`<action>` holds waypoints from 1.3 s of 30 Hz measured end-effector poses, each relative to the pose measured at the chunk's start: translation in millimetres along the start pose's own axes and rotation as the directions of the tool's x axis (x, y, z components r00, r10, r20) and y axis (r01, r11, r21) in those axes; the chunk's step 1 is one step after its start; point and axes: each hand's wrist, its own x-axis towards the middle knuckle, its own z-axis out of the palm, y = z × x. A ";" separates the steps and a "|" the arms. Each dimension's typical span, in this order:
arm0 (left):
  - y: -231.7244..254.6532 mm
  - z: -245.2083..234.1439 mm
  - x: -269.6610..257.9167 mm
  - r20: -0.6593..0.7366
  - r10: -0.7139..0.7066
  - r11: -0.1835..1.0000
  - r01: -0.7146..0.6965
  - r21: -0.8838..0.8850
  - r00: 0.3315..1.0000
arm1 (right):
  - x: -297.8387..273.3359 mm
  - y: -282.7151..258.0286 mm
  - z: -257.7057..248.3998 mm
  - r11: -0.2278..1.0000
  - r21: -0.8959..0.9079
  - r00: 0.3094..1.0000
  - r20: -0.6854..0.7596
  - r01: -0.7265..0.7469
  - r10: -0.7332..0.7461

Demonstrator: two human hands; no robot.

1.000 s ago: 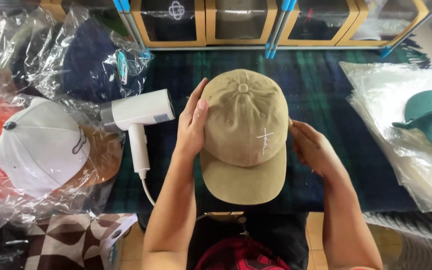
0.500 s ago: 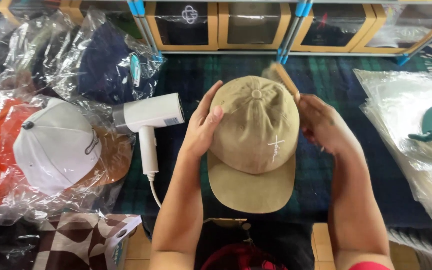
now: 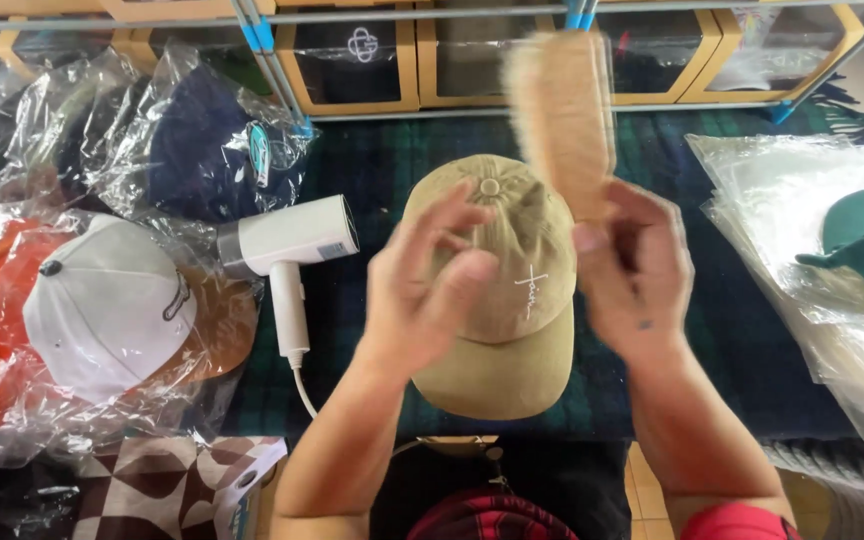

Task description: Using a wooden brush to clean the exterior and interior of a beige baseball cap.

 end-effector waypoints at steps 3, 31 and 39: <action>3.0 34.9 1.7 0.026 -0.033 0.919 0.041 -0.392 0.999 | 24.2 -56.2 29.9 0.952 0.046 0.937 0.169 0.303 -0.306; -66.6 -20.6 182.0 0.305 -0.910 0.374 0.237 0.897 0.281 | 41.3 -59.3 58.5 0.557 -0.194 0.479 0.766 0.808 -0.428; -13.7 17.7 202.8 0.515 -0.832 0.536 0.063 0.842 0.207 | 39.4 -59.6 57.9 0.581 -0.180 0.491 0.755 0.794 -0.436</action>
